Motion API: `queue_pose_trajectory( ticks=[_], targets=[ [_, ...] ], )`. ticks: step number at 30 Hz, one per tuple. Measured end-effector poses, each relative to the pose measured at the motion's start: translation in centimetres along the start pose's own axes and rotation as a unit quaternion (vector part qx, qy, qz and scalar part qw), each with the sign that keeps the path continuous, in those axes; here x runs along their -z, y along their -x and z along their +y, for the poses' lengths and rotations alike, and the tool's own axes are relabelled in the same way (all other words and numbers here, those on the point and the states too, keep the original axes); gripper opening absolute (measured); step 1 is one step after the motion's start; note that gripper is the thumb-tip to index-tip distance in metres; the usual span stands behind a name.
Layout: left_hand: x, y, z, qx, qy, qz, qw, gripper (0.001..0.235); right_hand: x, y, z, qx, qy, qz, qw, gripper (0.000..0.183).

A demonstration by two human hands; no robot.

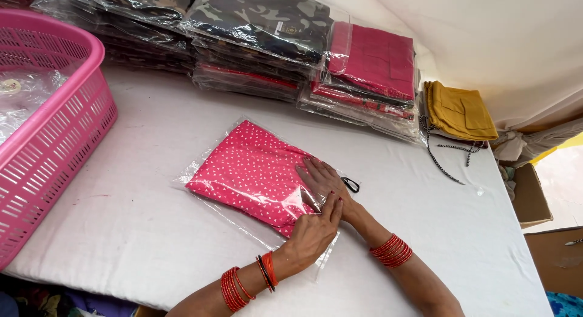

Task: The person folds a pink polka-dotted garment and places it into a clear plastic bag, then stacks it with other packaged items. Next, the person unfolds a white heart-patterned garment, smooths it out, and folds it neatly on the table.

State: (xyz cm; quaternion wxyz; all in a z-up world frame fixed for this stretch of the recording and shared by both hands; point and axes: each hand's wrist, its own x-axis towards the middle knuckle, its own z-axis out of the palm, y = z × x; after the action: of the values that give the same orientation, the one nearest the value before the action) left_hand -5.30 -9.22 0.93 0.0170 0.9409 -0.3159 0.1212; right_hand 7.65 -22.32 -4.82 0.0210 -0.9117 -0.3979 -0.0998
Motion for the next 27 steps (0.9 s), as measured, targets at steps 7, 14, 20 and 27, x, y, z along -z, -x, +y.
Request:
queue_pose_trajectory(
  ticks=[7,14,20,27],
  targets=[
    [3.5,0.0,-0.7,0.008,0.098,0.013,0.995,0.080,1.2,0.0,-4.0,0.003,0.001,-0.040,0.999,0.067],
    [2.1,-0.8,-1.8,0.027,0.200,0.175,0.964,0.043,-0.1,3.8,-9.1,0.092,-0.422,-0.067,0.899,0.055],
    [2.6,-1.1,-2.6,0.037,0.210,0.218,0.952,0.045,-3.8,1.8,-4.6,0.062,-0.435,-0.104,0.892,0.060],
    [0.8,-1.2,-2.0,0.006,0.181,0.259,0.949,0.051,0.1,-8.0,-1.8,0.071,-0.036,-0.046,0.996,0.071]
  ],
)
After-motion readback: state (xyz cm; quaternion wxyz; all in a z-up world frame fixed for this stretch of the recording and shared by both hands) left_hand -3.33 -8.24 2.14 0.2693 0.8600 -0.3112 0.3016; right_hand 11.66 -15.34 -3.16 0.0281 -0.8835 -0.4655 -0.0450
